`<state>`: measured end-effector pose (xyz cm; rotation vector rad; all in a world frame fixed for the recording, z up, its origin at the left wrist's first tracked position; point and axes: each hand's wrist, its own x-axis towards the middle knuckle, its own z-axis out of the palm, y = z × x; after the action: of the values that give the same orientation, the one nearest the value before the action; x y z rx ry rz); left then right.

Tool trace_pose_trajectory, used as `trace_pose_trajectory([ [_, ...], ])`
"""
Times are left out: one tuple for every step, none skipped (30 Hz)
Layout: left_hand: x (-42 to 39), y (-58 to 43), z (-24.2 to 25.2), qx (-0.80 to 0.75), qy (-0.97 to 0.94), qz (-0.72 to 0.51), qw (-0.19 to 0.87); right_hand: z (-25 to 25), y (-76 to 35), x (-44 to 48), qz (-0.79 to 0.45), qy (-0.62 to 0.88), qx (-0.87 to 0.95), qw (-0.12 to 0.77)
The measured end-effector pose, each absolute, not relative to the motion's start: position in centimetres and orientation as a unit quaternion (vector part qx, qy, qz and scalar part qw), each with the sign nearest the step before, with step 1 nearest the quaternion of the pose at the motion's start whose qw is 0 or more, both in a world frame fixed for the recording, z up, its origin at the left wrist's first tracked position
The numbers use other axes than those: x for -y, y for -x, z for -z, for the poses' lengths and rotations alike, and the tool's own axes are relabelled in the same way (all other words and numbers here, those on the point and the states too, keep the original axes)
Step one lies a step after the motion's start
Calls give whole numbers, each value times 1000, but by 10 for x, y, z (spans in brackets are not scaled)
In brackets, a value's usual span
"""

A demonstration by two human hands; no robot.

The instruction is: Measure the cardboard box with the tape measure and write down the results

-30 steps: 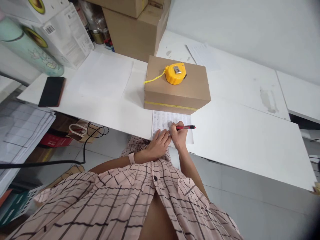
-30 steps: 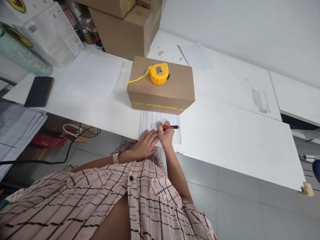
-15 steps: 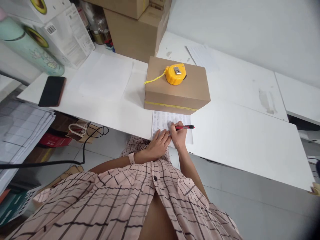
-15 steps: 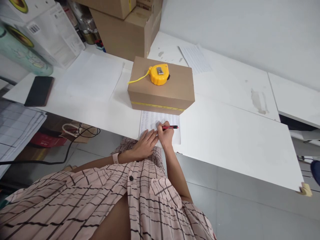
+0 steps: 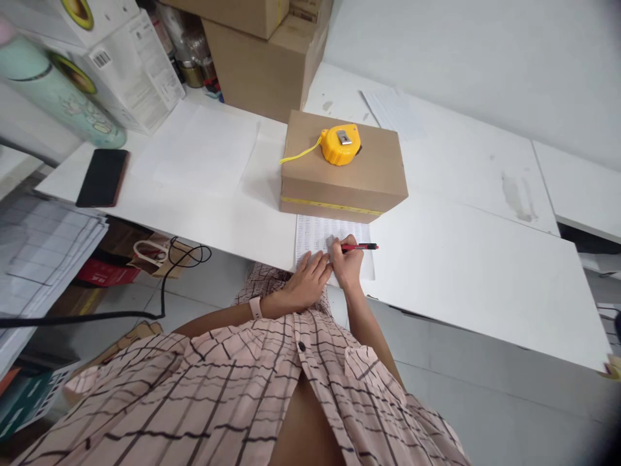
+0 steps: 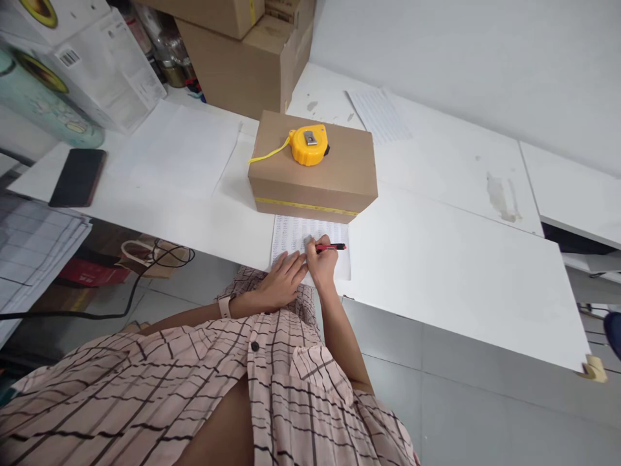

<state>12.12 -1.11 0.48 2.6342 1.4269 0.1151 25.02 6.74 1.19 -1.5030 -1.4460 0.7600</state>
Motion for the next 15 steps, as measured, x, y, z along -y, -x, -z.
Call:
trace_pose_trajectory([
  [11,-121,-5,-475,-877,-38,70,-12,-250,-67,-306,606,585,444],
  [11,-121,-6,-474,-877,-38,68,-12,-251,-67,-305,606,586,443],
  [11,-121,-6,-474,-877,-40,66,-12,-251,-67,-305,605,587,443],
  [11,-121,-7,-475,-877,-42,65,-12,-251,-67,-305,604,588,443],
  [11,-122,-7,-475,-877,-43,64,-13,-252,-67,-306,604,588,443],
  [11,-122,-7,-475,-876,-44,63,-13,-252,-66,-307,603,589,442],
  [11,-122,-7,-475,-876,-45,61,-14,-252,-66,-309,603,588,442],
  [11,-121,-7,-475,-877,-45,60,-14,-252,-66,-313,602,586,443],
  [11,-121,-8,-474,-877,-45,59,-14,-252,-66,-317,602,583,444],
  [11,-121,-8,-473,-878,-45,58,-14,-251,-67,-320,601,582,445],
  [11,-121,-8,-473,-878,-44,59,-14,-250,-67,-321,599,582,447],
  [11,-121,-8,-473,-878,-42,60,-13,-249,-67,-320,599,581,449],
  [10,-121,-8,-473,-878,-41,61,-12,-248,-67,-315,600,578,456],
  [10,-121,-8,-474,-877,-40,63,-11,-249,-66,-306,603,571,466],
  [10,-121,-9,-474,-877,-41,64,-11,-251,-66,-293,608,560,480],
])
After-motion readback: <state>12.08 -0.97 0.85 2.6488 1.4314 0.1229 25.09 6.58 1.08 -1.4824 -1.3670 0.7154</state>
